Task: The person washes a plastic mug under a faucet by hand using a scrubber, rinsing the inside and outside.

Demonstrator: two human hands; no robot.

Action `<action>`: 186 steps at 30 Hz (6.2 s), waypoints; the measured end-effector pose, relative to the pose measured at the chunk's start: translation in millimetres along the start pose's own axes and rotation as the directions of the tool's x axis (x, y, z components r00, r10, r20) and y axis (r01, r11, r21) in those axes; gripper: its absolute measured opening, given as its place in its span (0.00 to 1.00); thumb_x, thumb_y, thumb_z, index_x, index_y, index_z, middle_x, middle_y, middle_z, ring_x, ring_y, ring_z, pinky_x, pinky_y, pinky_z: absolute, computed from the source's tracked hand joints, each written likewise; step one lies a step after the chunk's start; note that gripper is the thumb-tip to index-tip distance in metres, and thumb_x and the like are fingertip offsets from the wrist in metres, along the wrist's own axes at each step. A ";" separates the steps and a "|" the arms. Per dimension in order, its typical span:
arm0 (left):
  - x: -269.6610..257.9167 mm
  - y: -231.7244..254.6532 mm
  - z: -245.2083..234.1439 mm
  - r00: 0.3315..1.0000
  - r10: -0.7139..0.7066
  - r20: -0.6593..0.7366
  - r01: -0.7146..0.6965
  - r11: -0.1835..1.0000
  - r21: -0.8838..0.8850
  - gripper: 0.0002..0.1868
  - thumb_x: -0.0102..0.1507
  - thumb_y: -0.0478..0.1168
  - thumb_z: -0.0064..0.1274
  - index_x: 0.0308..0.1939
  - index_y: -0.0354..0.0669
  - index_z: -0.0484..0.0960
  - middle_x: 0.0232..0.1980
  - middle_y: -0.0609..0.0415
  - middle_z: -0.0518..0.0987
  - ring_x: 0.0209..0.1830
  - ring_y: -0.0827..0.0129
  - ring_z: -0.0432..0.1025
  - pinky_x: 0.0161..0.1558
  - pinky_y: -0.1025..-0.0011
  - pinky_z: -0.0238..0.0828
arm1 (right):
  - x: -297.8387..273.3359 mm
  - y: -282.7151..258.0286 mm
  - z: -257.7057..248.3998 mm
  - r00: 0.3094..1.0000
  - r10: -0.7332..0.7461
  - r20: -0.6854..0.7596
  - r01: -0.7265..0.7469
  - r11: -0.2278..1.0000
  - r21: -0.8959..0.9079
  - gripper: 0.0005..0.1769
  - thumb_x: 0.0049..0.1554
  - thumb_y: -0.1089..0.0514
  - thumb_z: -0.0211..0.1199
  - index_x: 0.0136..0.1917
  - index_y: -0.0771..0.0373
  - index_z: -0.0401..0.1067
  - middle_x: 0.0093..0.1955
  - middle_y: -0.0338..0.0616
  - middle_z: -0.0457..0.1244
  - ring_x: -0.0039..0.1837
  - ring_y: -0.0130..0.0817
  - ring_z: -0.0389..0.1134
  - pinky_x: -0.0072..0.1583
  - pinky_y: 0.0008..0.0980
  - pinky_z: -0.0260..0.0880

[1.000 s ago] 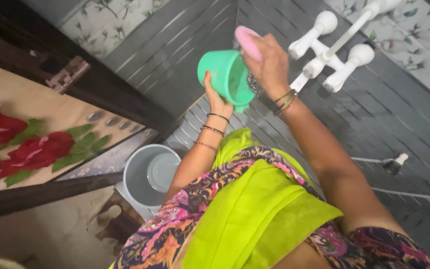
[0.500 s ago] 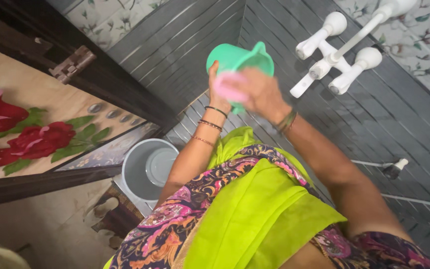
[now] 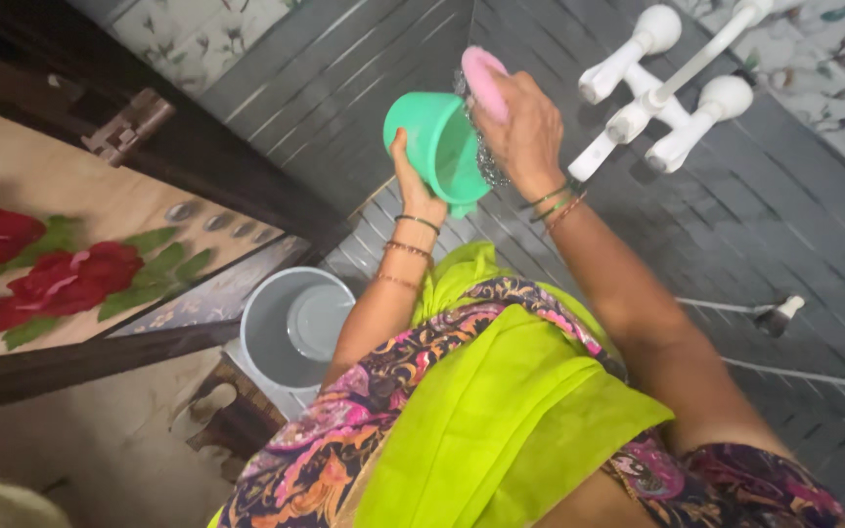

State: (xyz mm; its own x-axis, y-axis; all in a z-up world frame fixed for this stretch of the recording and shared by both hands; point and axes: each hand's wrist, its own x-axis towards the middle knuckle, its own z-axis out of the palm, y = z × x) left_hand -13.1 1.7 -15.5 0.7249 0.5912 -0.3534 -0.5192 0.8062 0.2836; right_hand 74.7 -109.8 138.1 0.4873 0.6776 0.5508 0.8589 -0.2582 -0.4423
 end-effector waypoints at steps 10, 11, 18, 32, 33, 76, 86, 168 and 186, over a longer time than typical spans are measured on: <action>-1.8 -5.8 -0.9 0.982 0.170 0.078 -0.166 0.984 -0.056 0.38 0.65 0.66 0.41 0.68 0.42 0.70 0.63 0.47 0.76 0.61 0.54 0.72 0.61 0.56 0.72 | -3.5 1.6 -2.3 0.979 0.201 0.015 -0.201 0.963 0.179 0.16 0.58 0.54 0.70 0.57 0.60 0.77 0.45 0.50 0.66 0.47 0.54 0.69 0.49 0.47 0.68; -2.8 -9.3 -4.0 0.984 0.163 0.071 -0.159 0.986 -0.052 0.38 0.65 0.66 0.41 0.68 0.42 0.70 0.63 0.47 0.76 0.61 0.54 0.72 0.61 0.56 0.72 | -4.9 1.3 -4.5 0.989 0.148 0.007 -0.146 0.969 0.201 0.15 0.59 0.56 0.70 0.58 0.61 0.77 0.43 0.51 0.64 0.46 0.54 0.69 0.49 0.47 0.67; -6.9 -4.2 6.4 0.978 0.204 0.035 -0.203 0.978 -0.037 0.38 0.65 0.66 0.44 0.68 0.43 0.69 0.63 0.49 0.75 0.61 0.55 0.73 0.61 0.54 0.72 | -14.6 14.7 8.9 0.998 -0.023 -0.051 0.020 0.998 -0.065 0.24 0.56 0.62 0.68 0.67 0.61 0.74 0.46 0.47 0.63 0.50 0.51 0.67 0.49 0.46 0.67; -9.4 9.1 0.5 0.973 0.214 0.084 -0.203 0.971 -0.124 0.37 0.66 0.66 0.41 0.67 0.43 0.69 0.63 0.48 0.75 0.61 0.54 0.71 0.61 0.55 0.71 | -19.6 19.5 9.6 0.988 0.031 0.149 -0.020 0.997 -0.075 0.25 0.59 0.58 0.68 0.69 0.62 0.72 0.50 0.52 0.64 0.51 0.54 0.68 0.50 0.49 0.69; -8.7 12.1 0.0 0.972 0.230 0.055 -0.223 0.968 -0.111 0.37 0.67 0.66 0.41 0.68 0.44 0.69 0.64 0.49 0.74 0.63 0.55 0.70 0.62 0.55 0.70 | -22.0 31.2 8.5 0.988 0.024 0.156 -0.014 0.997 -0.070 0.25 0.59 0.58 0.68 0.69 0.62 0.72 0.50 0.52 0.64 0.51 0.54 0.68 0.50 0.49 0.69; -0.4 10.5 -20.2 0.877 -0.385 0.288 0.341 0.921 0.189 0.42 0.63 0.69 0.48 0.65 0.36 0.74 0.62 0.41 0.78 0.59 0.51 0.74 0.62 0.51 0.71 | 57.8 33.1 -116.8 0.736 -0.302 0.606 -0.081 0.849 0.521 0.39 0.43 0.64 0.70 0.70 0.63 0.72 0.64 0.43 0.68 0.65 0.30 0.68 0.69 0.29 0.65; 17.1 16.8 -51.7 0.969 -0.119 0.215 0.113 0.993 0.038 0.33 0.65 0.60 0.51 0.63 0.38 0.75 0.61 0.44 0.78 0.60 0.52 0.74 0.63 0.52 0.71 | 31.2 13.6 -110.2 0.993 -0.007 0.121 -0.034 0.941 0.336 0.36 0.58 0.56 0.72 0.76 0.64 0.66 0.69 0.53 0.64 0.71 0.45 0.68 0.73 0.37 0.68; -26.0 77.5 49.6 0.694 0.354 0.627 -0.591 -0.218 0.777 0.50 0.49 0.49 0.72 0.73 0.45 0.67 0.67 0.42 0.67 0.70 0.50 0.64 0.71 0.56 0.64 | -64.4 81.3 -25.4 0.817 0.397 0.418 -0.559 0.368 0.743 0.32 0.58 0.62 0.65 0.75 0.65 0.64 0.59 0.40 0.66 0.53 0.26 0.67 0.54 0.29 0.69; -35.5 61.4 38.7 0.702 0.448 0.554 -0.573 -0.106 0.812 0.44 0.50 0.48 0.73 0.68 0.41 0.75 0.64 0.44 0.73 0.65 0.54 0.70 0.67 0.60 0.67 | -71.8 43.3 8.2 0.999 -0.027 0.048 0.020 0.990 0.141 0.21 0.55 0.56 0.67 0.60 0.66 0.74 0.45 0.55 0.63 0.47 0.59 0.67 0.48 0.51 0.67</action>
State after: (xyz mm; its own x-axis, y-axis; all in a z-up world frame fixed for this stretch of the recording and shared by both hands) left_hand -53.1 29.3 49.0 0.5273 0.7636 0.3728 0.0071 -0.4427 0.8967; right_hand 75.7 -164.0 73.5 0.4561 0.7162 0.5282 0.8376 -0.1450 -0.5267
